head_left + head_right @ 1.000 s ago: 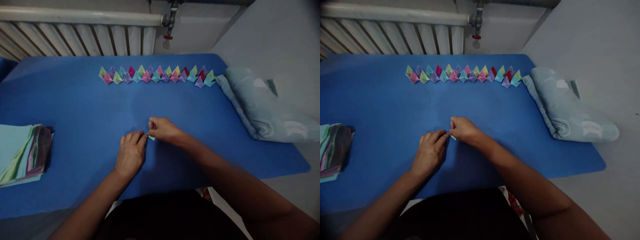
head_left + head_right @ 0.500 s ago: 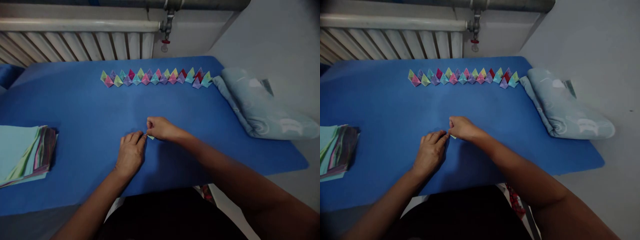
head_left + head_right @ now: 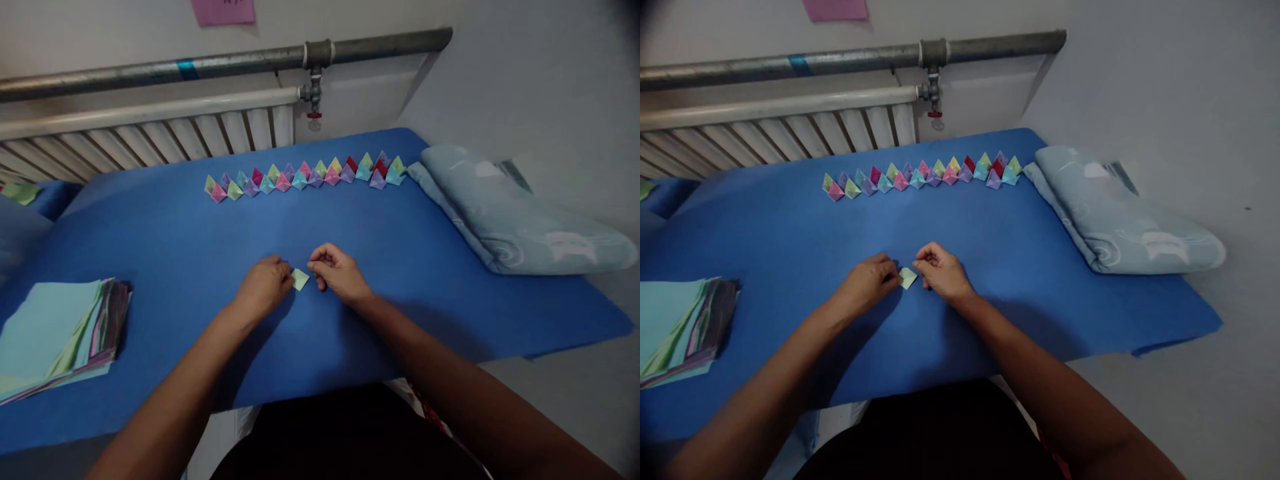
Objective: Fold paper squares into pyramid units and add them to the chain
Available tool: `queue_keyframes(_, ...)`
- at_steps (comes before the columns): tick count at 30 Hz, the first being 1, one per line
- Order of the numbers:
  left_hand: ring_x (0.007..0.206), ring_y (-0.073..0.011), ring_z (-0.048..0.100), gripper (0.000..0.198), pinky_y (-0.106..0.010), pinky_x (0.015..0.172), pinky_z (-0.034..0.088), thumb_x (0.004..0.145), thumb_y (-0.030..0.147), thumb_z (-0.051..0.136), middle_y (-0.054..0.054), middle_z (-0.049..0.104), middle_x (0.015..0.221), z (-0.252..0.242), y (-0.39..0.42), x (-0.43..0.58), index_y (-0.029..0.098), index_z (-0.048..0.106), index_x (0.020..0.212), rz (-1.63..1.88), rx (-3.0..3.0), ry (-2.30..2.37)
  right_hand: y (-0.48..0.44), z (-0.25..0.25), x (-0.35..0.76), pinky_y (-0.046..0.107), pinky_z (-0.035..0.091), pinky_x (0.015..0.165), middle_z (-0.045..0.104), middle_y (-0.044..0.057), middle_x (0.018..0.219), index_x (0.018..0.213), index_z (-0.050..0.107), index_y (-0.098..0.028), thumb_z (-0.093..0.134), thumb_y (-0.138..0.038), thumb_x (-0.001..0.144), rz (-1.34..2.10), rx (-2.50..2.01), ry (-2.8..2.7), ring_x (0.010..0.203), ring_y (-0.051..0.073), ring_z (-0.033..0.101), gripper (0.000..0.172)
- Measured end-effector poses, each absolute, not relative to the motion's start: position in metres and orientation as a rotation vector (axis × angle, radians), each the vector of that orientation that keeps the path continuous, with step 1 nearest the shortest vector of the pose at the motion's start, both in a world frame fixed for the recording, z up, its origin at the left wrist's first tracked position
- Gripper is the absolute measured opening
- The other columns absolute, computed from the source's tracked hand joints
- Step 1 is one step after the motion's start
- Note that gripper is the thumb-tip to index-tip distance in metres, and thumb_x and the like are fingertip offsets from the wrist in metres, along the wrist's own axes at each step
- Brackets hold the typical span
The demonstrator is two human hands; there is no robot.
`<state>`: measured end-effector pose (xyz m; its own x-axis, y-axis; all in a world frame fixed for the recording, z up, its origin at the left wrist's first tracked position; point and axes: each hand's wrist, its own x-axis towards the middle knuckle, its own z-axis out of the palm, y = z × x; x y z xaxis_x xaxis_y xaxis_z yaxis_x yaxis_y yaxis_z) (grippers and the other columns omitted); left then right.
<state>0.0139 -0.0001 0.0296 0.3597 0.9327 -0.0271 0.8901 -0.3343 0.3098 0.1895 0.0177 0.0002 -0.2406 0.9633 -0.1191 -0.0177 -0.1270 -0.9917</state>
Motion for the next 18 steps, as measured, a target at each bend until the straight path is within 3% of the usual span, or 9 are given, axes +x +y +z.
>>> queue_keyframes(5,0.066,-0.0158,0.056,0.026,-0.025,0.058,0.038,0.071,0.011,0.055,-0.004,0.065,0.081,0.035,0.022,0.024,0.02,0.067,0.092,0.129,2.185,1.52,0.021,0.004,0.191,0.019,0.036,0.039,0.051,-0.011,0.057,0.079,0.049,-0.021,0.059,-0.024,0.07,1.566,-1.165,-1.291,0.037,0.005,0.046,0.013)
queue_keyframes(11,0.057,-0.0136,0.048,0.017,-0.025,0.051,0.029,0.057,0.007,0.056,0.0,0.057,0.067,0.042,0.037,0.033,0.02,0.059,0.068,0.043,2.145,1.488,0.023,0.006,0.192,0.019,0.035,0.038,0.049,-0.011,0.054,0.077,0.048,-0.021,0.056,-0.019,0.071,1.606,-1.191,-1.279,0.037,0.005,0.045,0.01)
queue_keyframes(18,0.054,-0.0105,0.046,0.02,-0.022,0.051,0.033,0.058,0.012,0.063,0.007,0.051,0.059,0.046,0.026,0.027,0.02,0.053,0.073,0.153,1.818,1.38,0.018,0.007,0.191,0.02,0.032,0.042,0.049,-0.01,0.057,0.082,0.051,-0.021,0.059,-0.027,0.072,1.572,-1.208,-1.335,0.041,0.006,0.041,0.013)
